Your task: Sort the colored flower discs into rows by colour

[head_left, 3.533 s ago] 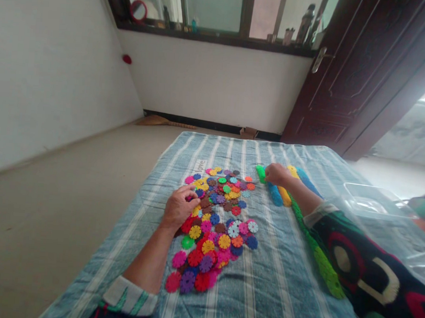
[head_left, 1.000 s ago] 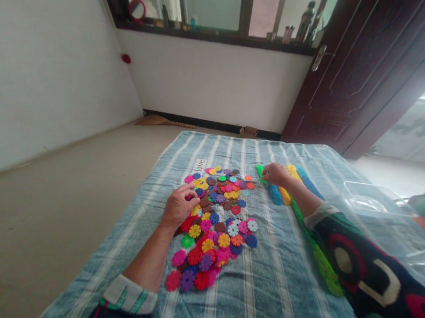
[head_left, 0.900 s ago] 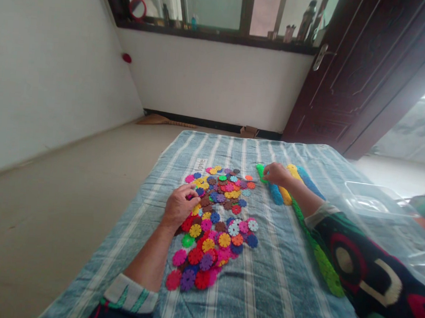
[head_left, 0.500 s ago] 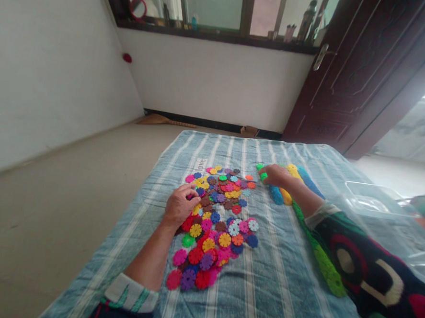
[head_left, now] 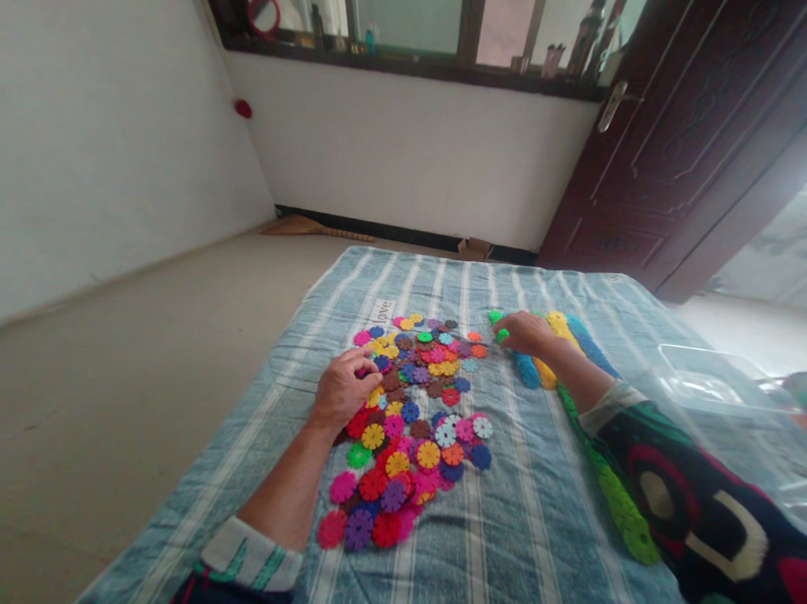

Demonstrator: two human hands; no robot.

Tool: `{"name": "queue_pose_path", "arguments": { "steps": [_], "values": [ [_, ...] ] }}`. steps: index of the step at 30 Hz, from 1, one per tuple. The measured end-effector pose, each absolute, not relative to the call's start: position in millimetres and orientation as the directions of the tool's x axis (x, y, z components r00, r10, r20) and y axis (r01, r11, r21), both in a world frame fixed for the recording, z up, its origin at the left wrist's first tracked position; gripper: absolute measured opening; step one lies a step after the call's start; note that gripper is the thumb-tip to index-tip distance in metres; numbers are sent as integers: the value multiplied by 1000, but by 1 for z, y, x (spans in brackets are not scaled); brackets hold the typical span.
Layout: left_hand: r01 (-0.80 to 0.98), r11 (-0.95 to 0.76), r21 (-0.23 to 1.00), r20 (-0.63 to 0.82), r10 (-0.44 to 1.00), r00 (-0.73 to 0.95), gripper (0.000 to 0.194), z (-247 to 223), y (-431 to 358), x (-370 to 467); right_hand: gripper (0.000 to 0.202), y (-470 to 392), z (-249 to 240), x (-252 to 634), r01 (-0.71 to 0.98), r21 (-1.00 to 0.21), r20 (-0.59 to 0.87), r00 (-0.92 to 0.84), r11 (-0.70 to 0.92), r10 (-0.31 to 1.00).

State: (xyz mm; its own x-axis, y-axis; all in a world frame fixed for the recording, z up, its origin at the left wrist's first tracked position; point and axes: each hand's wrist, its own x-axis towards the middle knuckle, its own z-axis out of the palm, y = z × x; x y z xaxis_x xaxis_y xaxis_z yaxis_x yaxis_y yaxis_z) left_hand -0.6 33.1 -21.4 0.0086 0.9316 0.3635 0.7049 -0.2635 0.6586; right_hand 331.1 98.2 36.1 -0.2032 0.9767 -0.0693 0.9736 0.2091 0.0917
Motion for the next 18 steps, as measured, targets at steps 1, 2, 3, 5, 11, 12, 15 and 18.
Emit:
{"name": "queue_pose_path", "arguments": {
  "steps": [1, 2, 3, 5, 11, 12, 15, 18],
  "values": [
    [704, -265, 659, 365, 931, 9, 8, -21, 33, -1, 38, 98, 36, 331, 974, 90, -68, -201, 206, 977],
    [705, -265, 658, 365, 931, 9, 8, -22, 33, -1, 39, 98, 37, 331, 975, 90, -65, -198, 203, 978],
    [707, -262, 657, 364, 931, 7, 8, -22, 33, -1, 40, 98, 37, 331, 976, 89, -63, -194, 199, 979],
    [711, -255, 655, 358, 934, 6, 9, -22, 33, -1, 42, 98, 38, 330, 977, 91, -62, -187, 192, 980],
    [703, -255, 664, 353, 936, 6, 9, -22, 32, -1, 38, 98, 38, 329, 977, 103, -79, -180, 187, 981],
    [704, -255, 663, 353, 936, 6, 9, -22, 32, -1, 38, 97, 39, 329, 977, 104, -80, -178, 186, 981],
    [711, -257, 655, 355, 935, 10, 9, -22, 32, -1, 36, 96, 40, 326, 977, 102, -70, -180, 187, 981],
    [714, -258, 651, 357, 934, 12, 9, -22, 32, -1, 35, 95, 41, 315, 974, 87, -51, -206, 210, 977]
  ]
}}
